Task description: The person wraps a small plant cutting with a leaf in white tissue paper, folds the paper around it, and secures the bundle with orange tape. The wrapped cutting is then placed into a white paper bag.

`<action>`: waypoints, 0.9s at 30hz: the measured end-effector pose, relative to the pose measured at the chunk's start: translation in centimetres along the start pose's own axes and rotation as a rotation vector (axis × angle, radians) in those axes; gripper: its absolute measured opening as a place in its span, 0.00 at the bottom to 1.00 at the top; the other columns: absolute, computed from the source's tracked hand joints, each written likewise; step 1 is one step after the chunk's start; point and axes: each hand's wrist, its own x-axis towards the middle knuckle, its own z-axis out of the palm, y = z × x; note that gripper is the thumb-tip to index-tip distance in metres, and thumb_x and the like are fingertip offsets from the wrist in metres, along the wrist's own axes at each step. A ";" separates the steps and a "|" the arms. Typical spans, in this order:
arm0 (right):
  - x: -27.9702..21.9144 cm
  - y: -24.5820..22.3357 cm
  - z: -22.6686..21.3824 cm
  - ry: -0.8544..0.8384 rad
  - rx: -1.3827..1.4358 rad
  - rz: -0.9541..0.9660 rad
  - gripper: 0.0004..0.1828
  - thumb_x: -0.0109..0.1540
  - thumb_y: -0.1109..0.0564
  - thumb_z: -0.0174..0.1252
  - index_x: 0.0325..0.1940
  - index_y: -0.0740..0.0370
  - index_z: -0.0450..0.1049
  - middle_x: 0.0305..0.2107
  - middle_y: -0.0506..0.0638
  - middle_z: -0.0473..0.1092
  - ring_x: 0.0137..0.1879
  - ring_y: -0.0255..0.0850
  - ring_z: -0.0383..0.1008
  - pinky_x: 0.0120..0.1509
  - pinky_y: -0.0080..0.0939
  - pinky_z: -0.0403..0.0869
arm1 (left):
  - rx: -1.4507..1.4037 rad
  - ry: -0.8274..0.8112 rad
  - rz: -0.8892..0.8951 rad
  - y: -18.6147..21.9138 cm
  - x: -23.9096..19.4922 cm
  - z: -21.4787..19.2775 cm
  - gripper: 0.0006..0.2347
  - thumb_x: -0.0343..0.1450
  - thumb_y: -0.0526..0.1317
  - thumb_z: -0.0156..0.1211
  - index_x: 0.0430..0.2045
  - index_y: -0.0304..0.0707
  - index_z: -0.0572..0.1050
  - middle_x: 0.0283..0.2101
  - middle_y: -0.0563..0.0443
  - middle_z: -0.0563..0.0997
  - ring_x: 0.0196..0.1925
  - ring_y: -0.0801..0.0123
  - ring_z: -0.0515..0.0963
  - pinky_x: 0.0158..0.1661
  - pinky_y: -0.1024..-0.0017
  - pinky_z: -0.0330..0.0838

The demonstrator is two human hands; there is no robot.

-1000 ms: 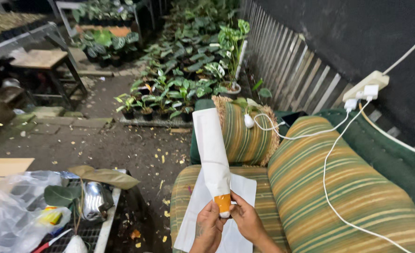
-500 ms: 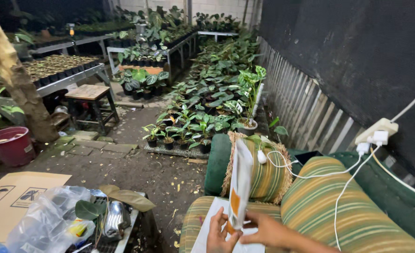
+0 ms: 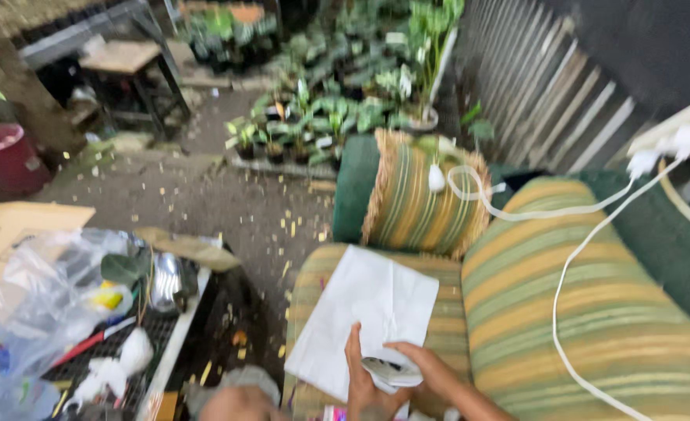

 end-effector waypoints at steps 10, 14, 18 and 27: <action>-3.5 0.6 2.6 0.095 -0.033 -0.164 0.32 0.59 0.56 0.59 0.68 0.63 0.67 0.59 0.54 0.71 0.65 0.40 0.71 0.68 0.40 0.68 | 0.104 0.174 0.244 2.2 -4.2 3.1 0.51 0.55 0.38 0.85 0.69 0.37 0.50 0.61 0.38 0.69 0.68 0.42 0.68 0.69 0.48 0.56; -3.5 1.1 1.6 0.106 0.347 0.254 0.32 0.63 0.53 0.56 0.72 0.56 0.63 0.61 0.51 0.69 0.64 0.39 0.71 0.62 0.40 0.72 | 0.094 0.149 0.233 1.3 -5.2 3.6 0.46 0.60 0.39 0.84 0.68 0.42 0.51 0.59 0.38 0.68 0.66 0.44 0.70 0.67 0.46 0.60; -4.4 -3.2 -1.2 0.042 -0.035 0.253 0.43 0.53 0.61 0.61 0.73 0.52 0.62 0.62 0.54 0.68 0.66 0.42 0.70 0.62 0.43 0.72 | 0.138 0.162 0.274 0.9 -5.3 4.0 0.44 0.57 0.37 0.83 0.64 0.43 0.53 0.57 0.40 0.69 0.63 0.43 0.71 0.70 0.37 0.51; -7.7 -17.6 -5.5 -0.204 -0.292 0.222 0.47 0.51 0.64 0.72 0.73 0.47 0.65 0.66 0.52 0.69 0.63 0.45 0.77 0.62 0.45 0.77 | 0.142 0.208 0.264 1.2 -5.7 5.0 0.39 0.57 0.39 0.83 0.56 0.45 0.56 0.54 0.43 0.67 0.62 0.45 0.73 0.71 0.36 0.49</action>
